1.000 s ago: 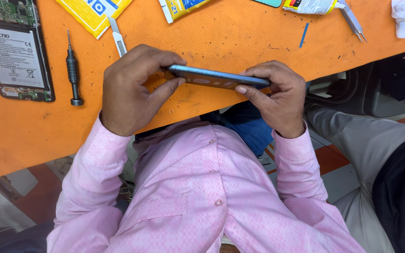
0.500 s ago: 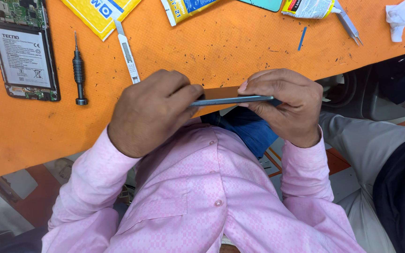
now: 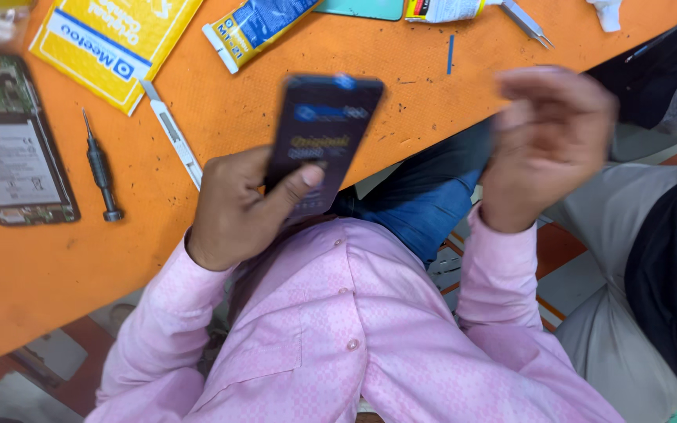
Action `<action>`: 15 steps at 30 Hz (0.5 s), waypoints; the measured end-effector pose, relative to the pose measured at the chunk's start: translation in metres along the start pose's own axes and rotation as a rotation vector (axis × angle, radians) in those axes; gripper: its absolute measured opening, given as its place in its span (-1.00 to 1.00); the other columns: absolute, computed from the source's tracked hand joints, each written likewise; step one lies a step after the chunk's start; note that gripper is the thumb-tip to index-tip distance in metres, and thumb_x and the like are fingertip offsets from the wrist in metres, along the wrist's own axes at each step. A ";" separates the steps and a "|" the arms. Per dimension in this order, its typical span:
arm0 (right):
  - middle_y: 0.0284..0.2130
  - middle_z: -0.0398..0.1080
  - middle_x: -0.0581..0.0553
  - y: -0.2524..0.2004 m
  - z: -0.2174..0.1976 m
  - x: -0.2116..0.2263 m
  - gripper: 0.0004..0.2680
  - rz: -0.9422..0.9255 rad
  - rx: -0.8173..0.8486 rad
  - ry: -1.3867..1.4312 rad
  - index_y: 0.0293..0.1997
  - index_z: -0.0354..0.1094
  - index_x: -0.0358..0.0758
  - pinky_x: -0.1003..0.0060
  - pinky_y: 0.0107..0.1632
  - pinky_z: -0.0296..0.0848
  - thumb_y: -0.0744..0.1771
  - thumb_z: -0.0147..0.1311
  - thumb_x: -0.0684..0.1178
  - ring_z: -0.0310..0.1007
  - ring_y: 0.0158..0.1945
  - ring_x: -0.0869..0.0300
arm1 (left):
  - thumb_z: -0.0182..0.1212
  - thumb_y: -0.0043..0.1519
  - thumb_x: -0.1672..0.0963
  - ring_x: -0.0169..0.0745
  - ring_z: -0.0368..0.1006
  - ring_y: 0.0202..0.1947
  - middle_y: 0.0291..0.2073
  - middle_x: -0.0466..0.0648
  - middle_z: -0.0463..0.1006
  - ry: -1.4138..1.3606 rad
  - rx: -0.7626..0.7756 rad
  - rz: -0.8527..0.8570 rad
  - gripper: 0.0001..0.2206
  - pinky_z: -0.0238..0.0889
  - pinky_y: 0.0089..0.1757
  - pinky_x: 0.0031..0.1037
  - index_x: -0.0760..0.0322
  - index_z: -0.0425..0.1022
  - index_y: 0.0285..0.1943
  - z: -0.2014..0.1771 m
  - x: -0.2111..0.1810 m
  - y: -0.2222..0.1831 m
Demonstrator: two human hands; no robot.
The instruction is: The person applies adhesive to the frame of a disassembled smartphone and then attaches a new back cover. They use a tube to squeeze glue along the edges and a white tool to spread it. Finally, they secure the back cover using multiple rubber bands to hold it in place while the adhesive sets.
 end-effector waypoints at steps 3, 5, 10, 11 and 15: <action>-0.15 0.47 -0.14 -0.016 -0.065 -0.083 -0.96 0.054 -0.313 -0.001 -0.01 0.28 -0.31 0.40 -0.09 0.50 0.47 0.05 -0.22 0.50 -0.18 0.23 | 0.21 0.41 0.07 -0.50 0.52 -0.16 -0.13 -0.11 0.66 -0.379 -0.022 0.022 -0.73 0.45 -0.11 -0.57 0.39 0.56 0.12 0.003 0.016 0.010; -0.22 0.45 -0.14 -0.032 -0.106 -0.151 -0.97 0.110 -0.412 -0.071 -0.08 0.31 -0.30 0.41 -0.18 0.44 0.45 0.00 -0.28 0.43 -0.27 0.25 | 0.21 0.41 0.07 -0.47 0.51 -0.19 -0.17 -0.13 0.64 -0.400 -0.057 -0.011 -0.72 0.44 -0.13 -0.56 0.42 0.55 0.09 0.003 0.027 0.014; -0.05 0.51 -0.21 -0.094 -0.117 -0.258 -0.83 0.040 0.281 -0.905 -0.04 0.46 -0.18 0.07 0.12 0.48 0.30 0.12 -0.23 0.52 0.04 -0.14 | 0.21 0.45 0.07 -0.47 0.48 -0.17 -0.17 -0.12 0.62 -0.408 -0.100 0.009 -0.73 0.39 -0.11 -0.58 0.43 0.54 0.08 0.003 0.034 0.017; -0.04 0.48 -0.32 -0.101 -0.104 -0.271 -0.77 0.062 0.402 -0.965 0.02 0.45 -0.25 0.00 0.11 0.42 0.27 0.16 -0.17 0.45 0.05 -0.23 | 0.21 0.44 0.07 -0.48 0.48 -0.19 -0.18 -0.12 0.62 -0.404 -0.105 0.003 -0.74 0.39 -0.12 -0.58 0.43 0.54 0.07 0.004 0.035 0.017; 0.08 0.45 -0.37 -0.108 -0.064 -0.323 -0.71 0.187 0.722 -1.107 0.15 0.44 -0.26 -0.09 0.20 0.30 0.33 0.11 0.00 0.33 0.18 -0.24 | 0.22 0.43 0.07 -0.47 0.48 -0.19 -0.18 -0.12 0.62 -0.426 -0.120 -0.009 -0.74 0.40 -0.13 -0.57 0.43 0.54 0.07 0.006 0.035 0.016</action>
Point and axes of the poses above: each hand's wrist, its own y-axis towards the middle knuckle, its own z-axis out of the palm, x = y × z, the point moved 4 cm from there along y, towards the middle knuckle
